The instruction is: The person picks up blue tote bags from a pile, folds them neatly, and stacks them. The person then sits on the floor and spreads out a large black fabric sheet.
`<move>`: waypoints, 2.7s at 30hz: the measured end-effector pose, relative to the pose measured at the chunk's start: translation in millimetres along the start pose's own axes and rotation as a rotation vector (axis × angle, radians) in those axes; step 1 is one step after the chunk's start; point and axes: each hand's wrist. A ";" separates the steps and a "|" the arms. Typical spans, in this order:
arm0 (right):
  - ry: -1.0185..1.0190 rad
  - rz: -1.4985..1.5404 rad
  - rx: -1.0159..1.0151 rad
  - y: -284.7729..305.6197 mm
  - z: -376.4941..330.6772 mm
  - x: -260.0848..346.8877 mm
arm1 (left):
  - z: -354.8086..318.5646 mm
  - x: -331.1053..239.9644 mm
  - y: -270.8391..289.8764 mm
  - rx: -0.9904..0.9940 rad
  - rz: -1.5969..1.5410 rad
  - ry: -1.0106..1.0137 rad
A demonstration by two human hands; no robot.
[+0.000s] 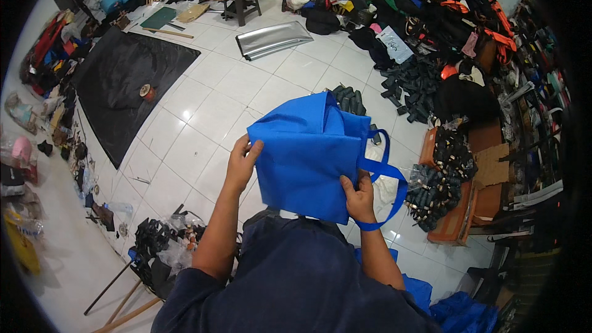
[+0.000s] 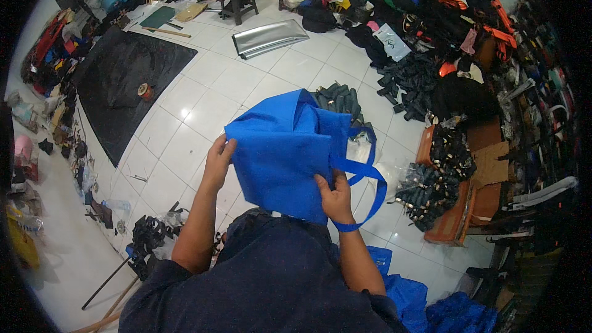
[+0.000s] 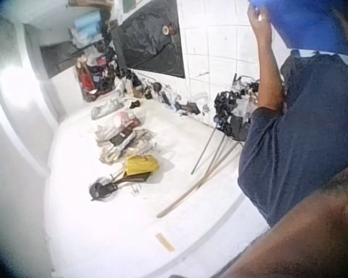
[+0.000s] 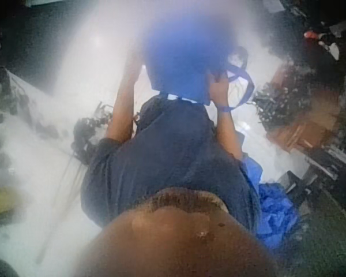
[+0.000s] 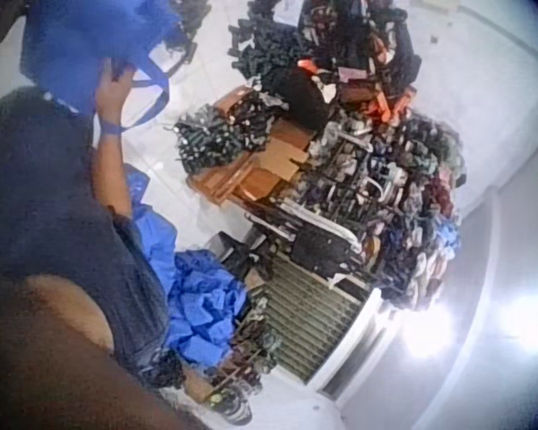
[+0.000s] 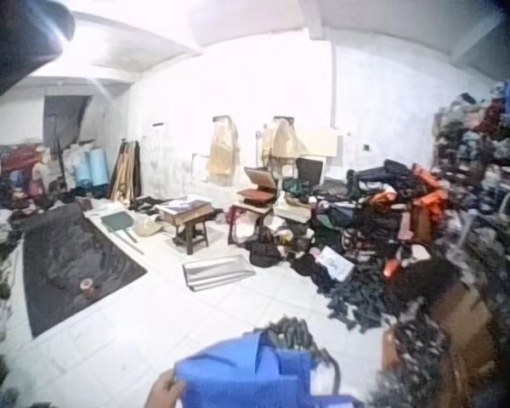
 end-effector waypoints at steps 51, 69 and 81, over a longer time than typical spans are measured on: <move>0.659 -0.633 0.212 5.9 28.4 22.8 | 14.0 73.2 66.2 -0.083 -0.428 0.375; 0.606 -0.731 0.455 -14.3 -7.8 26.6 | 85.6 -18.2 -61.9 0.263 0.193 0.307; 0.611 -0.703 0.046 23.1 108.5 12.4 | 64.6 -40.7 -42.9 0.416 0.358 0.039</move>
Point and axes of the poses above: each hand's wrist, its own z-axis towards the middle knuckle, its own y-axis out of the back of the hand, x = y × z, and after that the axes turned 1 degree about x, right-handed
